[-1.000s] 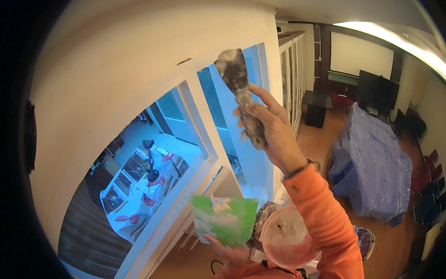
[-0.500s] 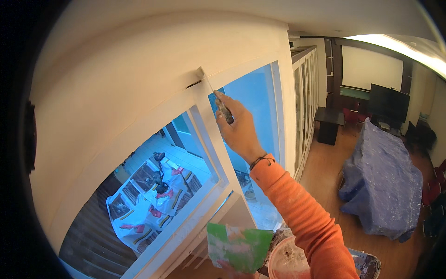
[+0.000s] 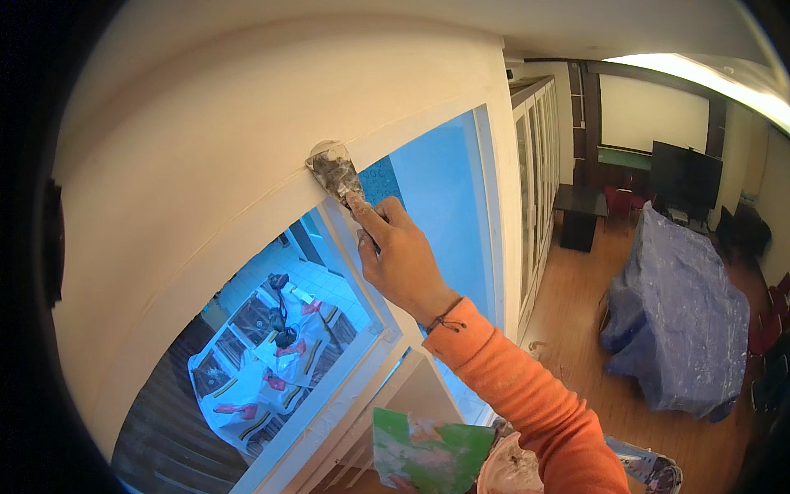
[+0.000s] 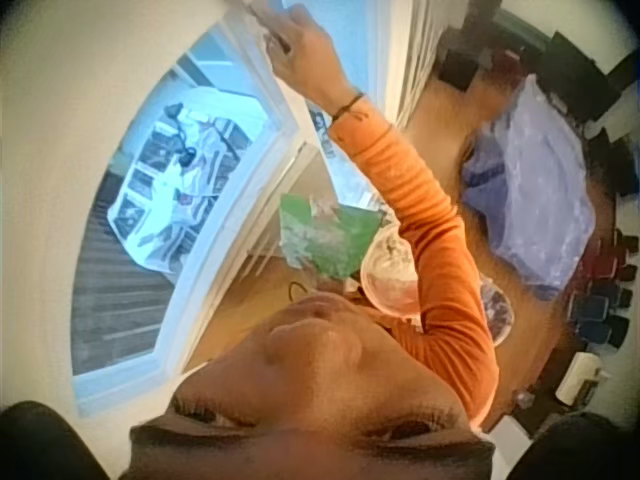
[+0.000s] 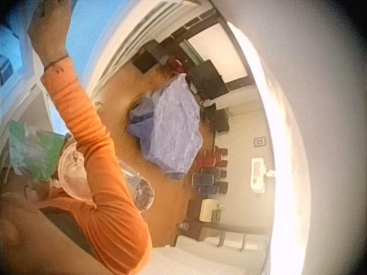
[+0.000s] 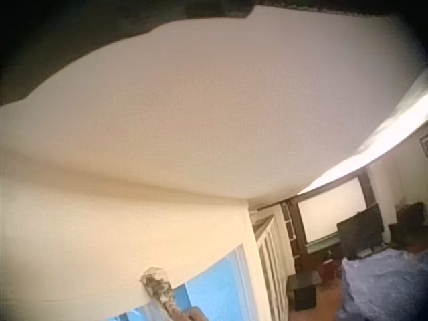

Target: The person applies adhesive to a wall section using a putty knife, then positions and smooths a large sheet of white wallpaper onto the wall using a green plastic smoother. The person works on a wall adjacent to a window, smoothing the paper from the center outward to remove air bubbles.

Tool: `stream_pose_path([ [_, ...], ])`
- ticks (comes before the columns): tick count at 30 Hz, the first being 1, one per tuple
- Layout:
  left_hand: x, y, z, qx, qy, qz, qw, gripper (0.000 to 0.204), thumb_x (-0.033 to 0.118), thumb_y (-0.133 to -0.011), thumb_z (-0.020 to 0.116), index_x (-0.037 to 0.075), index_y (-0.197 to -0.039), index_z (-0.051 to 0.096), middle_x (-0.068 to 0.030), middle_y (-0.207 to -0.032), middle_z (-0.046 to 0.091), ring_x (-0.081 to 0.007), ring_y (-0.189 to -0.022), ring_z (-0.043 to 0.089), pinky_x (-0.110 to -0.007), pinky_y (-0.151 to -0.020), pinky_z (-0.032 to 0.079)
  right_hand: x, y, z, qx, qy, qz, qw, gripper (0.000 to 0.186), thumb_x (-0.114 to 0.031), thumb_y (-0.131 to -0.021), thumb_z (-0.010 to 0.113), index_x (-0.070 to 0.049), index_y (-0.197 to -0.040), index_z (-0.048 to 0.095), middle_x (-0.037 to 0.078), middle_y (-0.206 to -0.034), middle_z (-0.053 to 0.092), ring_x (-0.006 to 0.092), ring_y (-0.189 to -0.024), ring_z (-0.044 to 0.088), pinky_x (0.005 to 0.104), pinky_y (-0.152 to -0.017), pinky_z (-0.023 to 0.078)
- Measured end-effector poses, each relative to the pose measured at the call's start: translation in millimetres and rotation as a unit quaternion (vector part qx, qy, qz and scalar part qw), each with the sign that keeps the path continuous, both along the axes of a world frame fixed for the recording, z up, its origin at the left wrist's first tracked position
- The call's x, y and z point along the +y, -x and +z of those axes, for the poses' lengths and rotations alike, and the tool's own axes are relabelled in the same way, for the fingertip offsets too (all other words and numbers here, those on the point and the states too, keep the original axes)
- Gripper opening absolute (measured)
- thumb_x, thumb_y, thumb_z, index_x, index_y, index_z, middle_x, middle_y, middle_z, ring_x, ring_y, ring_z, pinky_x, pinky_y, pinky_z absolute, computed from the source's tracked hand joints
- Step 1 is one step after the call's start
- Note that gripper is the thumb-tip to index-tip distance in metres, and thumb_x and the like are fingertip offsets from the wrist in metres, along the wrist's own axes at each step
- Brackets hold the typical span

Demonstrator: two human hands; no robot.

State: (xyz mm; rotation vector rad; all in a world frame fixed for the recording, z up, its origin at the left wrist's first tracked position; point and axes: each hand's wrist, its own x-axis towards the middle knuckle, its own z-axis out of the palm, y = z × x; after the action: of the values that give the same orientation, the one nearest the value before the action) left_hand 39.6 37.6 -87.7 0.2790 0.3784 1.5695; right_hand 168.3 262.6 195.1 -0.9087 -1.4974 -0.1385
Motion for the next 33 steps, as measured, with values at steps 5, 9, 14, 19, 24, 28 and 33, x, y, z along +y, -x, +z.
stream_pose_path([
  [5,0,4,-1,-0.005,-0.001,-0.005,1.0,0.072,0.052,-0.107,0.039,0.003,-0.158,0.024,-0.0153,-0.158,0.035,-0.0287,-0.143,0.039,-0.045,-0.117,0.036,-26,-18,19,-0.062,0.023,-0.013,0.998,0.039,-0.004,-0.09,0.062,-0.004,-0.129,0.065,0.016,-0.093,0.057,0.0325,-0.074,0.061,0.0435,-0.068,0.052],
  [9,0,5,-5,-0.007,-0.007,-0.011,1.0,0.072,0.052,-0.107,0.039,0.003,-0.158,0.025,-0.0152,-0.158,0.035,-0.0289,-0.143,0.039,-0.045,-0.117,0.036,-34,-27,24,0.005,0.073,0.077,0.994,0.044,-0.005,-0.091,0.062,-0.004,-0.135,0.063,0.015,-0.089,0.06,0.0246,-0.07,0.059,0.0385,-0.064,0.05],
  [14,-5,8,-10,-0.012,-0.014,-0.018,1.0,0.072,0.052,-0.107,0.039,0.004,-0.158,0.025,-0.0151,-0.158,0.036,-0.0291,-0.143,0.04,-0.045,-0.117,0.036,-17,-24,21,0.18,0.114,0.237,0.948,0.047,-0.01,-0.096,0.067,-0.008,-0.142,0.059,0.002,-0.085,0.055,0.0085,-0.065,0.052,0.0259,-0.053,0.049],
  [19,-11,11,-16,-0.02,-0.025,-0.017,0.999,0.072,0.052,-0.107,0.039,0.004,-0.158,0.025,-0.015,-0.158,0.036,-0.0293,-0.143,0.04,-0.046,-0.117,0.036,10,-1,5,0.094,-0.013,0.103,0.99,0.05,-0.006,-0.095,0.064,-0.007,-0.144,0.056,0.01,-0.091,0.058,0.019,-0.074,0.058,0.0323,-0.065,0.052],
  [24,-12,10,-18,-0.026,-0.034,-0.025,0.999,0.072,0.053,-0.107,0.039,0.004,-0.158,0.026,-0.0148,-0.158,0.036,-0.0296,-0.142,0.04,-0.046,-0.117,0.036,19,11,-15,0.053,-0.043,0.046,0.997,0.052,0.0,-0.09,0.06,-0.008,-0.141,0.057,0.018,-0.098,0.057,0.0351,-0.084,0.062,0.0401,-0.075,0.053],
  [28,-13,11,-19,-0.028,-0.045,-0.025,0.998,0.072,0.053,-0.107,0.039,0.004,-0.158,0.026,-0.0147,-0.158,0.036,-0.0297,-0.142,0.04,-0.046,-0.117,0.036,5,-3,-9,0.0,-0.01,0.013,1.0,0.05,0.001,-0.088,0.061,-0.007,-0.138,0.059,0.018,-0.098,0.057,0.0364,-0.082,0.061,0.0449,-0.073,0.052],
  [33,-15,15,-18,-0.031,-0.05,-0.032,0.998,0.072,0.053,-0.107,0.039,0.004,-0.158,0.026,-0.0146,-0.158,0.037,-0.03,-0.142,0.04,-0.046,-0.116,0.036,-28,-27,17,-0.072,0.044,0.0,0.996,0.044,0.0,-0.087,0.062,-0.005,-0.131,0.064,0.019,-0.094,0.058,0.0381,-0.079,0.06,0.0473,-0.072,0.051],
])
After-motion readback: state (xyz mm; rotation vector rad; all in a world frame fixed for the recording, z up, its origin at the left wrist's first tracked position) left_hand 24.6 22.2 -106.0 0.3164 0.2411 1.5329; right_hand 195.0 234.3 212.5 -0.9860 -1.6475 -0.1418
